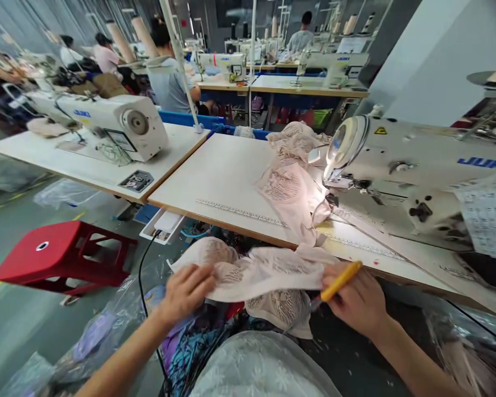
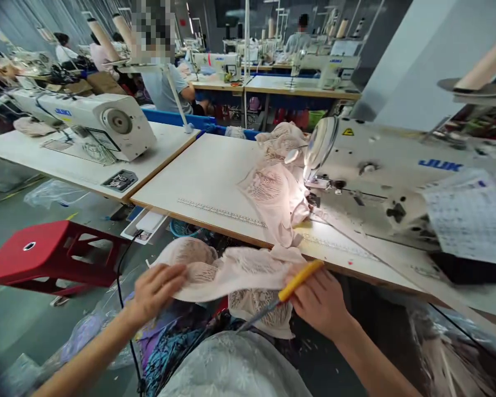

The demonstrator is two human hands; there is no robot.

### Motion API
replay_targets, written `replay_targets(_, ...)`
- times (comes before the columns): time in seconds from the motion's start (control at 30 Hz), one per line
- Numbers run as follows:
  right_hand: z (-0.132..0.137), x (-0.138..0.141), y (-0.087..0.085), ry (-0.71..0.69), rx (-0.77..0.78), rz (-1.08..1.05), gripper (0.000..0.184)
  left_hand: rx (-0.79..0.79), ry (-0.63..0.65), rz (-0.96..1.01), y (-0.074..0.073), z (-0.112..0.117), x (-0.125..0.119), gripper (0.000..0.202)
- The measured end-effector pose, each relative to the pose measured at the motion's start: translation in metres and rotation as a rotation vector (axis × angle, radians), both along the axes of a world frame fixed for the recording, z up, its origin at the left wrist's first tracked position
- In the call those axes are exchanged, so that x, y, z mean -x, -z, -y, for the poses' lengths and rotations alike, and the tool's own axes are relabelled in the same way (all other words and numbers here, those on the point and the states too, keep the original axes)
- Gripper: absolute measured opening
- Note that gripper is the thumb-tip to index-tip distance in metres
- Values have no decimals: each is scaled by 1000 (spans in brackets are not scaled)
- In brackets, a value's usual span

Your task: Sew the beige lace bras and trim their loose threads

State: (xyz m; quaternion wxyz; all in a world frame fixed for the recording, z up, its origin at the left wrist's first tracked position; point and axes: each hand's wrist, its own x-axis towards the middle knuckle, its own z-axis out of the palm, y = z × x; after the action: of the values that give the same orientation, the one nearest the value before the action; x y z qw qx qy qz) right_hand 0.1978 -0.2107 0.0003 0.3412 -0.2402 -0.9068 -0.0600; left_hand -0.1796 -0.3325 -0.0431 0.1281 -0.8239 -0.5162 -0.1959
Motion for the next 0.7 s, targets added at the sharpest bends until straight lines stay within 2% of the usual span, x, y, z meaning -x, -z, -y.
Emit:
replay_targets(0.07,29,-26,39,56,-7,30,21,334,-4,-59,35,0,-27,26)
replay_targets(0.13,58,-39,78,118,154,82,26,722,-87,-94,65,0,-50,31)
replay_targets(0.17,71,-42,95,121,285,120,34,793,-87,-101,76,2,-59,32)
replay_targets(0.23,94,-45,122,126,567,151,42,860,-93,-84,89,7,-73,49)
replay_targets(0.33,109,-45,141,159,877,61,28,820,-82,44,93,6,-93,85)
replay_targets(0.4,105,-43,137,217,944,-39,14,776,-57,115,95,-4,-111,95)
replay_targets(0.47,92,-40,122,251,926,-121,10,769,-26,122,99,-21,-133,96)
replay_targets(0.6,43,-37,71,230,729,-217,16,811,18,85,107,-58,-169,97)
replay_targets(0.7,-9,-33,30,223,499,-207,21,805,43,84,102,-74,-175,96)
